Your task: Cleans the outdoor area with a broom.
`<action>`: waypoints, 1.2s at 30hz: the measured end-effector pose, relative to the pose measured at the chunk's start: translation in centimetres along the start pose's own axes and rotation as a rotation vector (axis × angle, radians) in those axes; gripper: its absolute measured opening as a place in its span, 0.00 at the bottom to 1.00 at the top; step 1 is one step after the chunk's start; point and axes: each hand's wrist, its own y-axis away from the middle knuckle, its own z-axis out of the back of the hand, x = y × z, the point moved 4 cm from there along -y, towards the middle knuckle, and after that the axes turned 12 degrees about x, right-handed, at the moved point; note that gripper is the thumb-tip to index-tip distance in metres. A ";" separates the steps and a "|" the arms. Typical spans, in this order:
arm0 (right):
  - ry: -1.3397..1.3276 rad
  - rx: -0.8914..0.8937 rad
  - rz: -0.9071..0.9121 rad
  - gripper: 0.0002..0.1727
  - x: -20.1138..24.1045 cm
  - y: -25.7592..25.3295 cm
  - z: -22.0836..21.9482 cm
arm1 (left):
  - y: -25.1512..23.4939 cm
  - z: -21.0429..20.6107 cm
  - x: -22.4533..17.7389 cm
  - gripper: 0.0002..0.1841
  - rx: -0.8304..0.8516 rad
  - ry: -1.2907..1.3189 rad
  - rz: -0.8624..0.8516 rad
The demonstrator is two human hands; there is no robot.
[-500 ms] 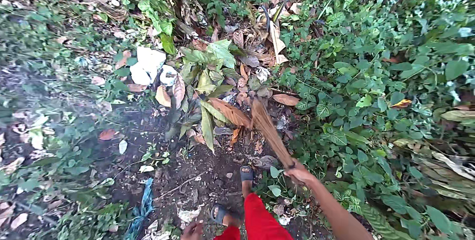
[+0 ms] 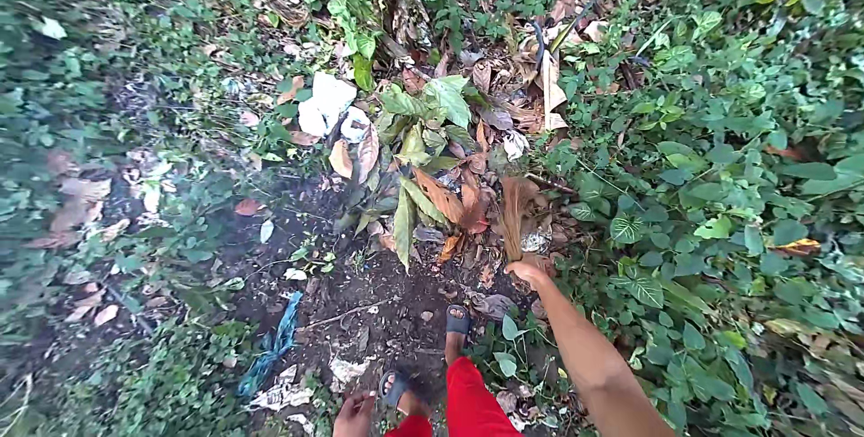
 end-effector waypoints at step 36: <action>-0.040 0.131 -0.118 0.13 -4.2 5.2 -8.0 | 2.0 -0.9 6.5 0.16 -0.036 0.419 0.012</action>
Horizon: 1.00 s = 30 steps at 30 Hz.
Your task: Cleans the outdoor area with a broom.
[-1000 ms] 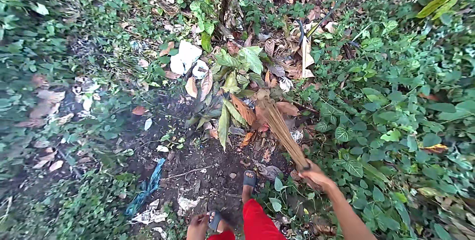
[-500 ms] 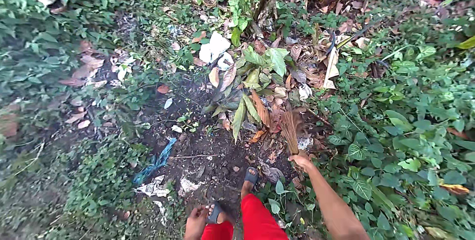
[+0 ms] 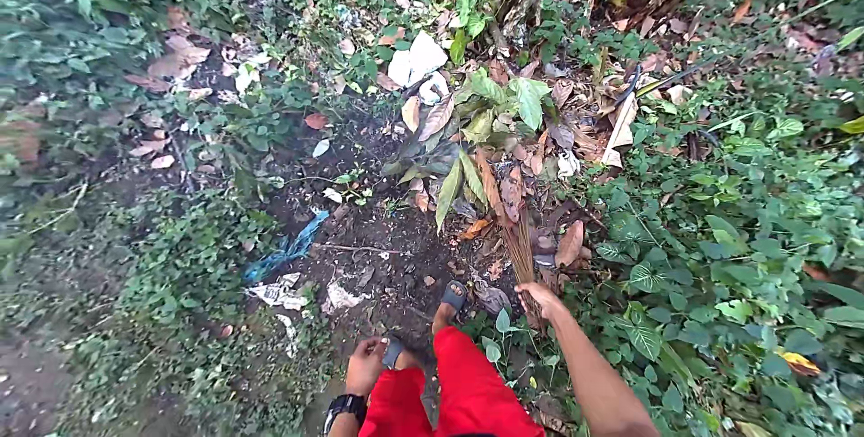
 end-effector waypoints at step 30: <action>-0.070 -0.039 -0.012 0.06 -13.9 2.8 -8.6 | 5.5 16.8 21.5 0.17 -0.124 0.147 0.151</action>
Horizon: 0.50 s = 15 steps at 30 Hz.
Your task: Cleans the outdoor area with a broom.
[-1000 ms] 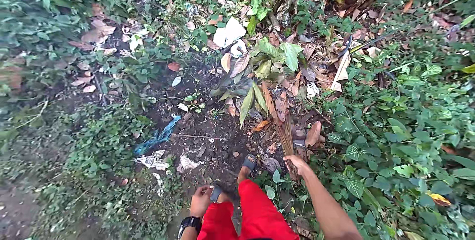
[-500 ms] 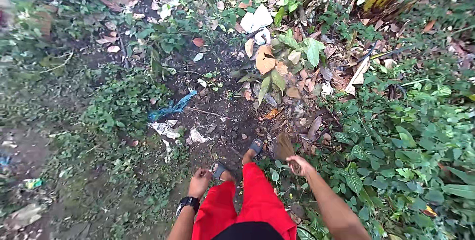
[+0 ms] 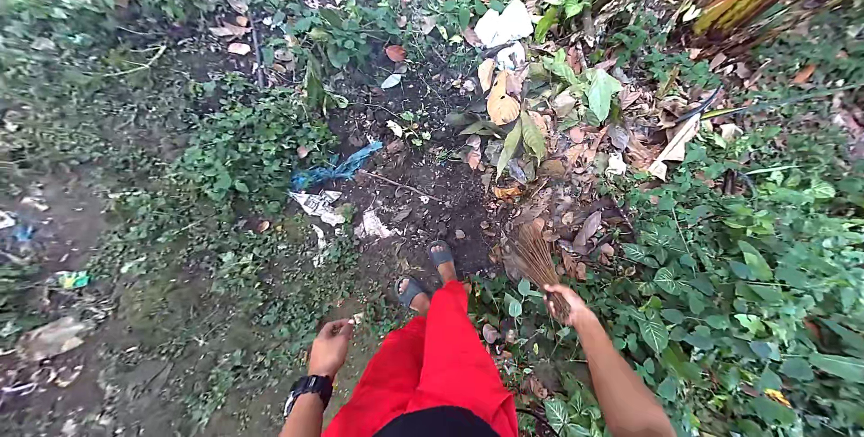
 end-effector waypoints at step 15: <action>0.015 0.022 0.023 0.07 -1.2 9.7 -3.2 | 0.6 -1.3 -5.5 0.17 0.011 0.124 -0.082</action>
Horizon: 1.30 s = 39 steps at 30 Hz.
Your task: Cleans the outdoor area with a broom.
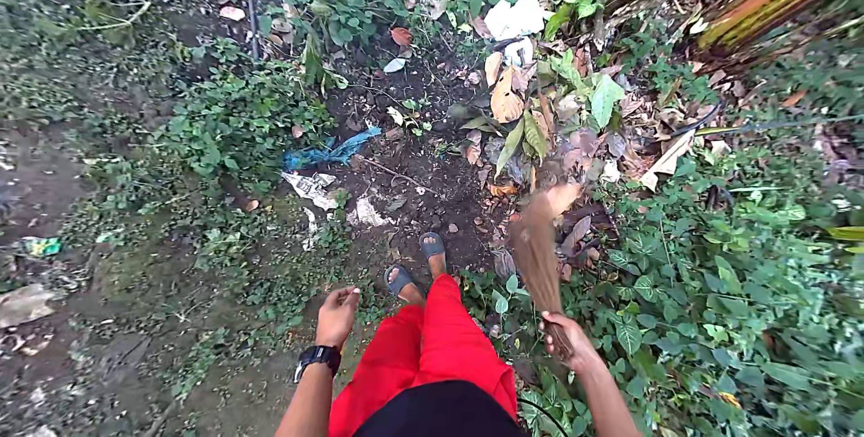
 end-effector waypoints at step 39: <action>0.082 -0.099 0.179 0.08 15.5 -8.5 -1.5 | 1.8 -0.4 -2.6 0.15 -0.113 0.092 -0.141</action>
